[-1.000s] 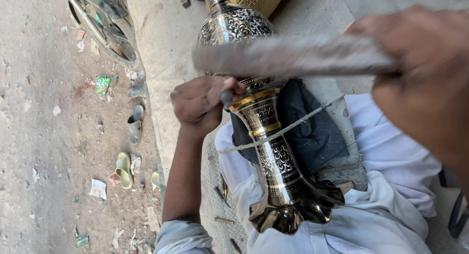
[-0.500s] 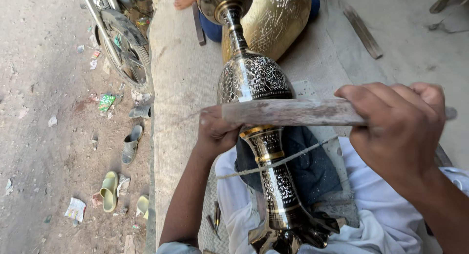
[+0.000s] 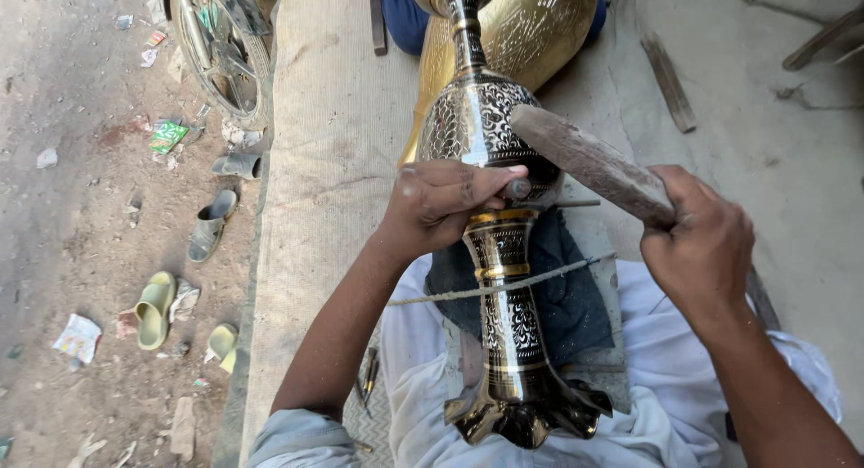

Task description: The person sits on the ground and repeatedly strikes a brass-colored metal vessel with a wooden mallet. They hold the vessel steady with one hand while striking it with the other, occasionally rotating the vessel to work on different sections.

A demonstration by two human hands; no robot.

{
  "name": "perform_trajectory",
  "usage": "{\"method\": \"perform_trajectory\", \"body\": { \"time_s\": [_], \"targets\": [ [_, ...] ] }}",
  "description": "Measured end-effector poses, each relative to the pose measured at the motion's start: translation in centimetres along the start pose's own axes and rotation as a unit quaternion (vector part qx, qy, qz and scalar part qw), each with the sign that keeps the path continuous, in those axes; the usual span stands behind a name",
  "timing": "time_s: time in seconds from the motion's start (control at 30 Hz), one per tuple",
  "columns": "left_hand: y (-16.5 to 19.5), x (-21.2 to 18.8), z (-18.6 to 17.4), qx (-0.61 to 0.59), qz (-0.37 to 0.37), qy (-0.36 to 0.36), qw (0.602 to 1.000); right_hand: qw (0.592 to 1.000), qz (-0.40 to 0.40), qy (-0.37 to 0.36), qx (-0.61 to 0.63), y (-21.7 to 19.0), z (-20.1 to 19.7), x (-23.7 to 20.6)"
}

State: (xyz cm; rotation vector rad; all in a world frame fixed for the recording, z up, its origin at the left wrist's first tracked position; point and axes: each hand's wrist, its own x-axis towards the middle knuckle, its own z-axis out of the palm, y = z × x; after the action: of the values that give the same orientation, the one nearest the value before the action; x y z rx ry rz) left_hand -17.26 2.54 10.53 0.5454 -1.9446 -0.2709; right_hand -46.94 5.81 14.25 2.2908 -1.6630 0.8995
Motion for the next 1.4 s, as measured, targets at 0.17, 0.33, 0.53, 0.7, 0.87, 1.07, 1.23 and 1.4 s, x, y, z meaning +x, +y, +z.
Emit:
{"method": "perform_trajectory", "body": {
  "time_s": [0.17,0.33,0.53,0.7,0.87,1.07,1.23,1.4],
  "targets": [
    [-0.1,-0.2,0.0,0.005,0.013,0.005,1.0,0.999,0.04,0.017,0.03,-1.1,-2.8,0.4],
    [-1.0,-0.7,0.5,0.01,0.035,0.029,0.999,0.981,-0.027,0.083,0.172,-1.7,-4.5,0.6],
    [-1.3,-0.7,0.4,0.0,0.028,0.016,0.999,0.996,-0.054,0.069,0.014,-2.8,-5.5,0.5],
    [-1.3,-0.5,-0.2,0.044,0.04,0.006,0.998,0.993,-0.043,0.103,0.04,-2.9,-5.8,0.3],
    [-1.1,-0.4,-0.8,-0.023,0.027,0.004,0.999,0.992,-0.041,0.11,0.043,-2.7,-5.3,-0.9],
    [-0.1,0.4,-1.4,-0.026,0.027,-0.014,0.999,0.992,-0.02,0.123,0.008,-3.5,-5.0,-1.0],
    [0.1,0.4,-1.7,-0.032,0.021,-0.013,0.999,0.982,-0.086,0.119,-0.122,-4.0,-4.6,-1.1],
    [-0.6,-0.1,-1.4,-0.041,0.019,-0.027,0.999,0.992,-0.02,0.125,-0.028,-4.1,-4.3,-1.4]
  ]
}}
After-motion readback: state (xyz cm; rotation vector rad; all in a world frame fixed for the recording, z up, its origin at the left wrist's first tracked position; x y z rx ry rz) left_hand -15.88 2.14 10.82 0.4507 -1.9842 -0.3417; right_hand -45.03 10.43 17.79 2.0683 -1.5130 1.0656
